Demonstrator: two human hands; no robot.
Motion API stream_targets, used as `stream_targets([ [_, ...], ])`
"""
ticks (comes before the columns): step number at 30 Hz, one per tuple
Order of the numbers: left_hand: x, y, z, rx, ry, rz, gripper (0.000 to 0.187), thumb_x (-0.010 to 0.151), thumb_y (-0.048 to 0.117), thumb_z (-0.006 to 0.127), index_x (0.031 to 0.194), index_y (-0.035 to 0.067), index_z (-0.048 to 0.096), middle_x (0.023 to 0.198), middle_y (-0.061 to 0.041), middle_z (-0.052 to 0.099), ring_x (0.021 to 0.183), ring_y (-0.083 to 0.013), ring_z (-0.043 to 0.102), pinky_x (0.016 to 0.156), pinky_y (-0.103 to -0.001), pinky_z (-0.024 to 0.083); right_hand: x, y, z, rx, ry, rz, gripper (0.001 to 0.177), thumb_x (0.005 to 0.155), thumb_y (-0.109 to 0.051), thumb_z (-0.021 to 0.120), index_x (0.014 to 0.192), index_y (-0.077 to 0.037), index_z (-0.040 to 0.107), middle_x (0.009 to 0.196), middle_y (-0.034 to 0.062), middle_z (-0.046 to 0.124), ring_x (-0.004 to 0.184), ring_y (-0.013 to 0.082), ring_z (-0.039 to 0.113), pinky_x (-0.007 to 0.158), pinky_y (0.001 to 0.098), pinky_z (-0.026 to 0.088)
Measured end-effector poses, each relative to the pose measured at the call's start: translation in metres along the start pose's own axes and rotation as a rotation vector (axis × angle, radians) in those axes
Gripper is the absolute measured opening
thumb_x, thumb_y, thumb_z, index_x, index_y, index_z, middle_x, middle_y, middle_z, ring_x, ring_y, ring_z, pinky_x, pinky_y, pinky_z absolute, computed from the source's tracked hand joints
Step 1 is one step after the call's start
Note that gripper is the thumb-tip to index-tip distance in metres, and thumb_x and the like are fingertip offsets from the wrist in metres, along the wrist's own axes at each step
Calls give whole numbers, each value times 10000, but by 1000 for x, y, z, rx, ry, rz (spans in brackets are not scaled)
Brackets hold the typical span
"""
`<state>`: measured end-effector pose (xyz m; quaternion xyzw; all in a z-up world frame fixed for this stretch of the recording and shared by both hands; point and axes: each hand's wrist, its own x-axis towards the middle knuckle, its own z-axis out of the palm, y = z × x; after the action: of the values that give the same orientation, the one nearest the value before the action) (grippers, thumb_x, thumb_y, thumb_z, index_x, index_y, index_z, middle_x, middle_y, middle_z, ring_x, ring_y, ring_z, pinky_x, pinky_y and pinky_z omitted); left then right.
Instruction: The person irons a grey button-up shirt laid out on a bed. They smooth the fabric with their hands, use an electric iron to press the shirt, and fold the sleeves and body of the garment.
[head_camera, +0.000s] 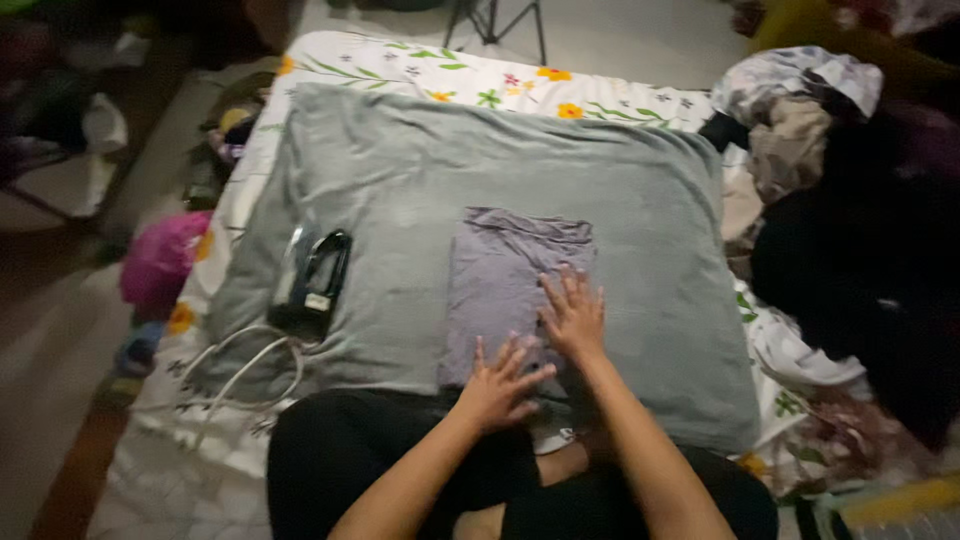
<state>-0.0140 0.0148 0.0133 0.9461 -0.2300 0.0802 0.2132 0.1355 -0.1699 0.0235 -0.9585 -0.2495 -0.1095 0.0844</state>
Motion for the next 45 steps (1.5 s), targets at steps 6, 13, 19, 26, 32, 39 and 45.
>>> stream_targets([
  [6, -26, -36, -60, -422, 95, -506, 839, 838, 407, 737, 1558, 198, 361, 1546, -259, 286, 1415, -478, 315, 1103, -647, 266, -30, -32, 16, 96, -35, 63, 665, 978, -517, 495, 1598, -370, 307, 1702, 93, 188, 1567, 353, 124, 1179, 697, 108],
  [13, -112, -131, -194, 96, 520, -846, 285, 973, 304, 627, 1176, 106, 658, 1087, -149, 690, 1073, -367, 637, 963, -486, 494, 53, -144, 9, 369, 176, -121, 521, 906, -274, 642, 1394, -104, 569, 1401, 179, 572, 1326, 366, 507, 1123, 518, 400],
  [19, -194, -171, -223, 300, 284, -1062, 448, 834, 388, 691, 1172, 98, 648, 1061, -180, 678, 985, -393, 654, 784, -548, 520, 162, -317, 138, 1309, -569, 415, 358, 928, -276, 666, 1217, -64, 662, 1032, 118, 719, 838, 216, 680, 688, 373, 562],
  [26, -226, -171, -187, 4, 330, -1038, 251, 962, 305, 591, 1035, 95, 708, 948, -166, 723, 865, -406, 682, 730, -509, 552, 193, -369, 201, 1072, -397, 799, 346, 788, -200, 802, 1010, -2, 625, 807, 157, 703, 636, 264, 670, 514, 419, 533],
  [32, -220, -164, -201, -10, 438, -958, 239, 973, 271, 579, 1056, 96, 719, 984, -156, 727, 880, -397, 687, 741, -492, 550, 215, -367, 201, 1084, -604, 827, 417, 774, -206, 815, 1058, 40, 635, 865, 138, 701, 699, 253, 670, 584, 447, 530],
  [39, -216, -145, -204, 6, 344, -993, 235, 970, 268, 590, 1084, 104, 714, 956, -133, 727, 875, -379, 691, 742, -472, 548, 200, -390, 185, 1027, -294, 818, 627, 663, -17, 892, 1150, -1, 498, 918, 116, 600, 827, 264, 620, 715, 450, 562],
  [45, -230, -131, -238, -137, 445, -1094, 273, 970, 303, 608, 1095, 93, 731, 937, -142, 734, 849, -337, 715, 763, -445, 556, 204, -406, 149, 1811, -450, 887, 211, 752, 57, 609, 961, 49, 634, 745, 145, 621, 623, 262, 614, 558, 427, 516],
])
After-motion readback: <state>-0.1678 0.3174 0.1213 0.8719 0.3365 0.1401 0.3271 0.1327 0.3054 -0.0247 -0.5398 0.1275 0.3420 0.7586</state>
